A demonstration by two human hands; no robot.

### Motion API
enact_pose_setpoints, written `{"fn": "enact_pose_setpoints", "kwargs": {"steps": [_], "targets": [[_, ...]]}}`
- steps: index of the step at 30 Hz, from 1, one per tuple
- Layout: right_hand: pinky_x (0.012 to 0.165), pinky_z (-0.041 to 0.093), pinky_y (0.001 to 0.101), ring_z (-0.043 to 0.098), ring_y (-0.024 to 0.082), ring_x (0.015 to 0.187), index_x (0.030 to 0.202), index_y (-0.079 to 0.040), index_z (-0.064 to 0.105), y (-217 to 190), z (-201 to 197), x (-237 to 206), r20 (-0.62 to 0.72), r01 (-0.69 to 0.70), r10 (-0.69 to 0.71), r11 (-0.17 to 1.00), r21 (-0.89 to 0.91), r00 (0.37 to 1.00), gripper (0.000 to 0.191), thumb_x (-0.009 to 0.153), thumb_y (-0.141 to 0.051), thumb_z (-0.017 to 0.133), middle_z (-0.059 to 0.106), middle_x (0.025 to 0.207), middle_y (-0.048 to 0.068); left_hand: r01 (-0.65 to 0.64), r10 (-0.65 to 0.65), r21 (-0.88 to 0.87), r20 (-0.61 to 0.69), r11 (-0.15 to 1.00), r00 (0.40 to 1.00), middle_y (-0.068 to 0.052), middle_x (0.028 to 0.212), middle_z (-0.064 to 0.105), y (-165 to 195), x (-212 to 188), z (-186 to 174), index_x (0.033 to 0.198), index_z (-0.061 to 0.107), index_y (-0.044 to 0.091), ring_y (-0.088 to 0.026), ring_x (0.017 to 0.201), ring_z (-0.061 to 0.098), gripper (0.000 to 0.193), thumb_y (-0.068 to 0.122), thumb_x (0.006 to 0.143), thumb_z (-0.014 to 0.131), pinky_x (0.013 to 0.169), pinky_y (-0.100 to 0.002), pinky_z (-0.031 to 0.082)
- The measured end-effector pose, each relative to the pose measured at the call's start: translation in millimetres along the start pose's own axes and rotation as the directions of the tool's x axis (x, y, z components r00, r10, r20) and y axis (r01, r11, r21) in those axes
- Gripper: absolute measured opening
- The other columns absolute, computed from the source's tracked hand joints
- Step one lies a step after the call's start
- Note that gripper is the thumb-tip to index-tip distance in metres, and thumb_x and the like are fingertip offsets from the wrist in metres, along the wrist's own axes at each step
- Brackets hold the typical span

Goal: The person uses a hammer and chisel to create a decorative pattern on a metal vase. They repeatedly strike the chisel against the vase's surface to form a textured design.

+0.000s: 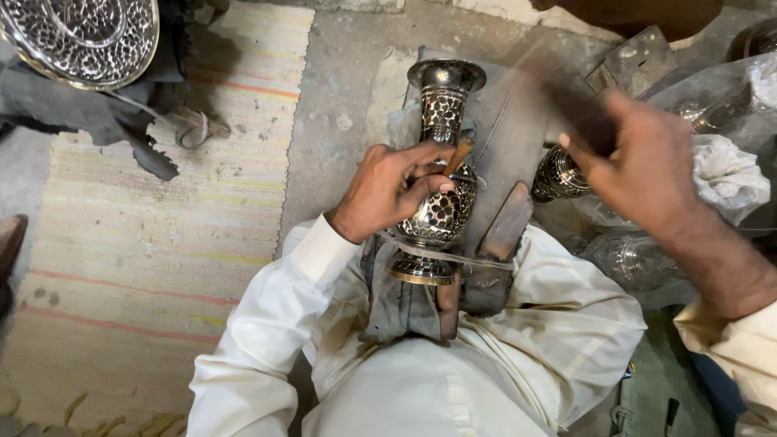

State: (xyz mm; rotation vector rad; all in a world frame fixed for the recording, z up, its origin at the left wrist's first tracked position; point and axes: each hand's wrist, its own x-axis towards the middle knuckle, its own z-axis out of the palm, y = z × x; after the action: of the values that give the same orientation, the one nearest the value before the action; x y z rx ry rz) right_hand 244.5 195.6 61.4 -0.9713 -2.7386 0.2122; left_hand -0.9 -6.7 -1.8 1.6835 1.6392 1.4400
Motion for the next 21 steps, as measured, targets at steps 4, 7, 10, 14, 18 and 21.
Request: {"fn": "enact_pose_setpoints", "kwargs": {"steps": [4,7,10,14,18,21], "targets": [[0.069,0.051,0.0425,0.066,0.024,0.075,0.105,-0.007,0.067,5.3,2.4,-1.9,-0.054,0.066,-0.066,0.998,-0.003,0.996,0.024,0.091,-0.017,0.084,0.067,0.085,0.009,-0.024,0.021,0.075,0.033,0.997,0.999,-0.016,0.078,0.071,-2.2,3.0,-1.6,0.128,0.070,0.010,-0.030,0.058,0.065,0.041,0.020,0.090,0.081,0.058,-0.038,0.050],[0.069,0.052,0.0410,0.065,0.022,0.074,0.106,-0.007,0.065,7.0,3.6,-3.6,-0.011,-0.012,0.013,0.995,0.097,1.000,0.024,0.094,-0.020,0.082,0.066,0.084,0.007,0.012,-0.015,0.063,0.039,0.998,0.999,-0.016,0.079,0.072,-3.4,3.2,-1.5,0.127,0.070,0.009,-0.028,0.058,0.067,0.040,0.022,0.090,0.081,0.058,-0.038,0.051],[0.072,0.051,0.0403,0.064,0.019,0.076,0.107,-0.007,0.067,6.9,1.8,-4.5,-0.037,0.064,-0.063,0.998,0.008,0.997,0.023,0.091,-0.015,0.082,0.065,0.084,0.007,-0.043,0.040,0.044,0.051,0.998,0.998,-0.016,0.086,0.075,-4.9,5.5,-0.9,0.127,0.069,0.008,-0.026,0.062,0.072,0.041,0.026,0.091,0.080,0.060,-0.037,0.053],[0.073,0.052,0.0397,0.063,0.018,0.076,0.107,-0.007,0.067,0.0,-0.7,-4.4,-0.046,0.109,-0.111,0.993,-0.049,0.993,0.023,0.088,-0.010,0.080,0.067,0.082,0.005,-0.009,0.003,0.083,0.067,0.997,0.998,-0.017,0.082,0.074,-5.2,3.6,-2.1,0.125,0.071,0.007,-0.029,0.062,0.071,0.041,0.026,0.090,0.081,0.061,-0.038,0.052],[0.068,0.051,0.0336,0.063,0.011,0.072,0.108,-0.008,0.060,-7.9,-5.3,-3.5,-0.053,-0.032,0.058,0.920,0.391,0.997,0.028,0.088,-0.019,0.077,0.066,0.084,-0.001,-0.074,0.072,0.053,0.054,0.996,0.996,-0.018,0.092,0.076,-5.2,4.7,-2.2,0.126,0.070,0.006,-0.029,0.067,0.073,0.042,0.025,0.090,0.081,0.062,-0.037,0.055],[0.071,0.053,0.0376,0.066,0.021,0.075,0.105,-0.008,0.070,-10.5,-9.5,-9.1,-0.121,0.223,-0.280,0.908,-0.354,0.952,0.029,0.079,-0.004,0.081,0.070,0.083,0.006,-0.064,0.062,0.034,0.068,0.997,0.996,-0.017,0.092,0.075,-5.2,5.0,-2.6,0.125,0.069,0.007,-0.028,0.073,0.076,0.039,0.024,0.092,0.080,0.065,-0.036,0.056]]}}
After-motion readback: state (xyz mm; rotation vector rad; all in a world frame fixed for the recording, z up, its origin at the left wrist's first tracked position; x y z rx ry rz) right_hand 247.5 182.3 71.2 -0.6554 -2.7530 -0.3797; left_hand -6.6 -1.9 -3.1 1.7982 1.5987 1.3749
